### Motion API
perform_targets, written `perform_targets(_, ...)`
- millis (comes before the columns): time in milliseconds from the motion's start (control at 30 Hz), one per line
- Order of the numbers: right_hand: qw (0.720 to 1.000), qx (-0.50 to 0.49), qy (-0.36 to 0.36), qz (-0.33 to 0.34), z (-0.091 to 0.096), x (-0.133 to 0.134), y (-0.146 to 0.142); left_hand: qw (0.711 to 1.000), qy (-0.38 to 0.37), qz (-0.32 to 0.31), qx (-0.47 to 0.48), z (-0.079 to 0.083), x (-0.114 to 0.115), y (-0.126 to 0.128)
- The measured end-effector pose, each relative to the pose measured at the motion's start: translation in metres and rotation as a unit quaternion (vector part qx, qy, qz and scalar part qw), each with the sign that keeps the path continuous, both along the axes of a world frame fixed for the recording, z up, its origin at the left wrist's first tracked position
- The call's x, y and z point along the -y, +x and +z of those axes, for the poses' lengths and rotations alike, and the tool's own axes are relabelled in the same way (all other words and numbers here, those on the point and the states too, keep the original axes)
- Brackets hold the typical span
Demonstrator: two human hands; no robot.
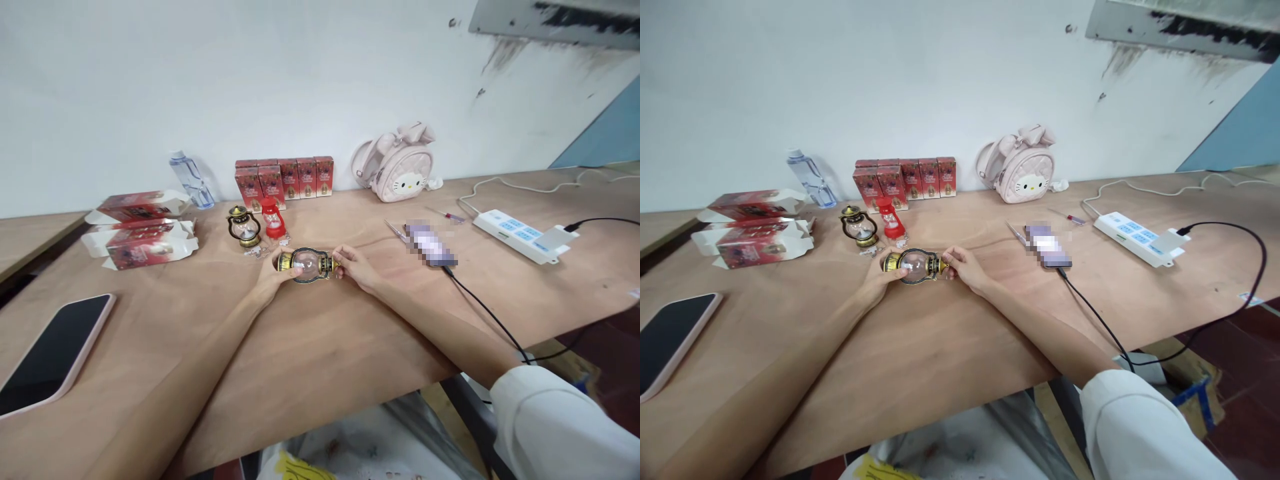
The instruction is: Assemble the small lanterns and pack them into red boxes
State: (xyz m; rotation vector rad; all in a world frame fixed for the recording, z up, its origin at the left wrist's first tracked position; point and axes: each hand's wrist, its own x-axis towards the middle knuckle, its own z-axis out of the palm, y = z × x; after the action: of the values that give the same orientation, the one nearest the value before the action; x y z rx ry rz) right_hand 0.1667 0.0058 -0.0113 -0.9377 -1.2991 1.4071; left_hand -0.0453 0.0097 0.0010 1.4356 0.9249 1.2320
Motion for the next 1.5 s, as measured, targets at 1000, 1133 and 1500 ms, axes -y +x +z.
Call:
perform_targets(1000, 0.995, -0.062, -0.012, -0.082, -0.008, -0.013, 0.007, 0.992, -0.037, 0.066, 0.096, -0.003, 0.002, 0.013)
perform_targets(1133, 0.988, -0.041, 0.025, -0.145, -0.006, -0.011, 0.009, 0.993, 0.011, 0.115, 0.024, -0.007, 0.001, 0.018)
perform_targets(1500, 0.935, 0.110, 0.280, -0.186, 0.000, 0.042, -0.023, 0.986, 0.092, 0.139, -0.023, -0.005, 0.013, 0.022)
